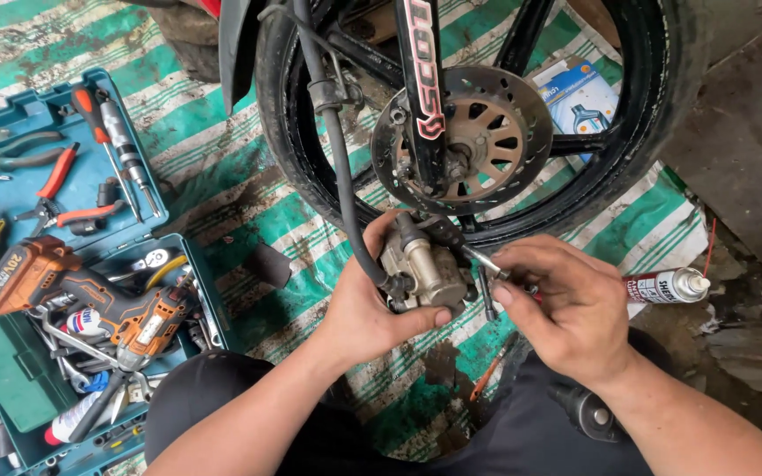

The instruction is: Cleaning and lubricating a motorcycle brake caliper using a spray lubricant and a ratchet wrench.

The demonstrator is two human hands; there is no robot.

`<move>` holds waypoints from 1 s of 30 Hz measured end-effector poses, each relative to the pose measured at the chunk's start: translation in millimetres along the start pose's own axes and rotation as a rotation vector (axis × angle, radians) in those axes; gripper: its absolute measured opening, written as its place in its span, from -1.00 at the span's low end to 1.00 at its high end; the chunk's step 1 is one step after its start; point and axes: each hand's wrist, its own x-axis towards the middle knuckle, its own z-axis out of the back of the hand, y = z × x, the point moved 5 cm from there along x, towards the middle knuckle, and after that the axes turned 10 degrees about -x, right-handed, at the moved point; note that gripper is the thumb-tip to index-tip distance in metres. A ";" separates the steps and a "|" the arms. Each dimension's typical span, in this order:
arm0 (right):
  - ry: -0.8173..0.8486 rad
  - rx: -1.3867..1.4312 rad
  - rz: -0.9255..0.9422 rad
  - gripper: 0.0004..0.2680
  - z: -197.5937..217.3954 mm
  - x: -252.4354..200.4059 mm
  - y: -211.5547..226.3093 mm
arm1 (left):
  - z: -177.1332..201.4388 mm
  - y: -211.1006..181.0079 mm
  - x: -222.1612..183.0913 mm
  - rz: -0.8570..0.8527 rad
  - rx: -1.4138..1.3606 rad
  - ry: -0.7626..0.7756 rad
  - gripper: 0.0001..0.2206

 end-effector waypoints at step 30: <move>-0.037 0.142 -0.234 -0.75 70.7 -5.7 12.7 | -13.5 12.2 -15.7 0.496 -1.230 0.331 -0.43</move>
